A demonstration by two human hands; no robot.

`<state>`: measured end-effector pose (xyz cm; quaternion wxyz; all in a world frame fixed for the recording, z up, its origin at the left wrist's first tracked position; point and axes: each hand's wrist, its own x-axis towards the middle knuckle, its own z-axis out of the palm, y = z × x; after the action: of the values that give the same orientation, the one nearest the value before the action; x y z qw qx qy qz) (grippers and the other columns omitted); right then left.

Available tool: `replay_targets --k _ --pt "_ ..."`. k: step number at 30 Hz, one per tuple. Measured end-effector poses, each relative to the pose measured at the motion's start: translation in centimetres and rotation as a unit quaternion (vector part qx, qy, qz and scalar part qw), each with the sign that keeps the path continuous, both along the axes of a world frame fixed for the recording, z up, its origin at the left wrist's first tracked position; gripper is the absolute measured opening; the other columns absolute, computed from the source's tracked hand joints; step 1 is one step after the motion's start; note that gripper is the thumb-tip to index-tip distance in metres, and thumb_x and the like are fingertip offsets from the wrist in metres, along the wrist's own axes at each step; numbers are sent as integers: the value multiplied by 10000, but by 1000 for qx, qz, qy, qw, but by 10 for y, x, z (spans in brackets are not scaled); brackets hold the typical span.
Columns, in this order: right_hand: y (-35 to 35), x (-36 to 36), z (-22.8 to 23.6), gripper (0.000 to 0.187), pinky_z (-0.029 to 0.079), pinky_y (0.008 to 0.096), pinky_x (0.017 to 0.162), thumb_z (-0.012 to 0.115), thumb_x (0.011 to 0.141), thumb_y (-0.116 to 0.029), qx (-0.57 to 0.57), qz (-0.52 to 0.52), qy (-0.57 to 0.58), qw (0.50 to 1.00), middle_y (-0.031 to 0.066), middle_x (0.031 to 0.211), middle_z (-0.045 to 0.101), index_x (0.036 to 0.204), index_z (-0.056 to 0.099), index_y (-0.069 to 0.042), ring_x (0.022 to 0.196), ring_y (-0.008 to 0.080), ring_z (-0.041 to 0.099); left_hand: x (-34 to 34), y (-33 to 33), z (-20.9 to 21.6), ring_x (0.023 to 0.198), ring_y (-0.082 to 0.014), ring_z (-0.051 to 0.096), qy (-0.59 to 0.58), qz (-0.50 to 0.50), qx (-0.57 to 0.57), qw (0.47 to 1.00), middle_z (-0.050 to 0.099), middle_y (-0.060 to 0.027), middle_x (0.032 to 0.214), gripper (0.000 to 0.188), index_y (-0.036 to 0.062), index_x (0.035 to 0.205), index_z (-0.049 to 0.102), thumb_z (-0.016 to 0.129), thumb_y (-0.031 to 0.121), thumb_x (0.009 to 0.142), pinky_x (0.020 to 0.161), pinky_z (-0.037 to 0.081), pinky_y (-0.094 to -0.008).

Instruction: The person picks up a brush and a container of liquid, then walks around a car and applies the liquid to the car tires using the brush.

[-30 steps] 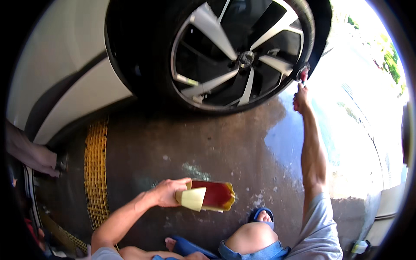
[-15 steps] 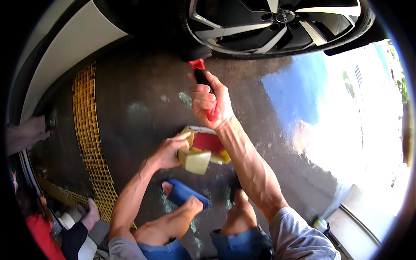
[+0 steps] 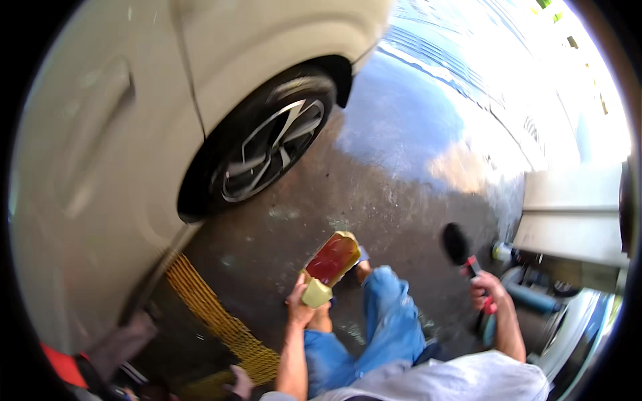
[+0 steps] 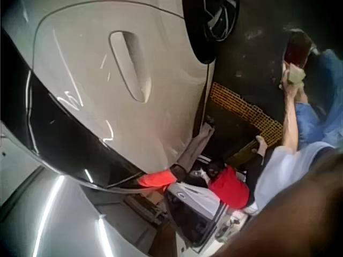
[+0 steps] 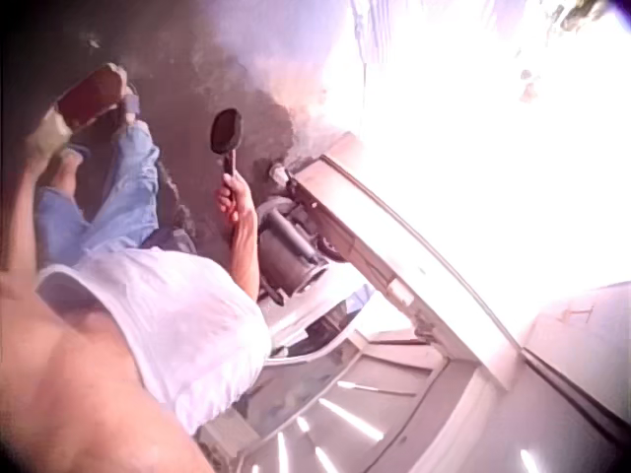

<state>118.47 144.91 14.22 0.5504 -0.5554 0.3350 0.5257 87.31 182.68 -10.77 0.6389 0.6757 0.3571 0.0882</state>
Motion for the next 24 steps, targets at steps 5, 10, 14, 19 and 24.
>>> replay_targets --k 5,10,14,19,24 --pt "-201 -16 41 333 376 248 409 643 964 -188 -165 -241 -127 948 -36 704 546 1268 584 -312 485 86 465 80 -21 104 1055 -136 653 -9 -82 131 988 707 -88 1216 685 -10 1431 545 821 68 808 931 529 -299" --pt "-278 -32 -32 164 307 230 358 697 923 -259 -168 -454 -62 873 -38 638 454 1044 589 -234 431 71 368 207 -43 170 965 -120 676 7 -33 -55 998 725 -36 1102 487 -1 1252 672 797 37 784 840 542 -288" --pt "-269 16 -74 368 270 228 344 731 933 -396 -121 -515 25 848 -42 594 398 784 484 -167 421 75 339 298 -44 199 930 -136 668 -3 -45 -8 999 713 -33 1074 458 -12 1213 672 769 21 767 817 532 -281" --pt "-180 215 -36 220 291 219 386 690 987 -333 -27 -482 -96 870 -40 652 411 1065 605 -146 462 61 342 445 -45 265 858 -134 646 -18 -47 -51 997 702 -19 982 352 -8 1097 675 725 14 749 758 512 -287" --pt "-97 419 9 231 321 220 383 648 1016 -352 90 -396 -179 896 -27 660 467 1039 634 -123 455 67 400 612 -28 273 897 -123 658 -76 -76 -3 994 723 -27 994 407 0 1178 681 718 37 774 794 524 -295"
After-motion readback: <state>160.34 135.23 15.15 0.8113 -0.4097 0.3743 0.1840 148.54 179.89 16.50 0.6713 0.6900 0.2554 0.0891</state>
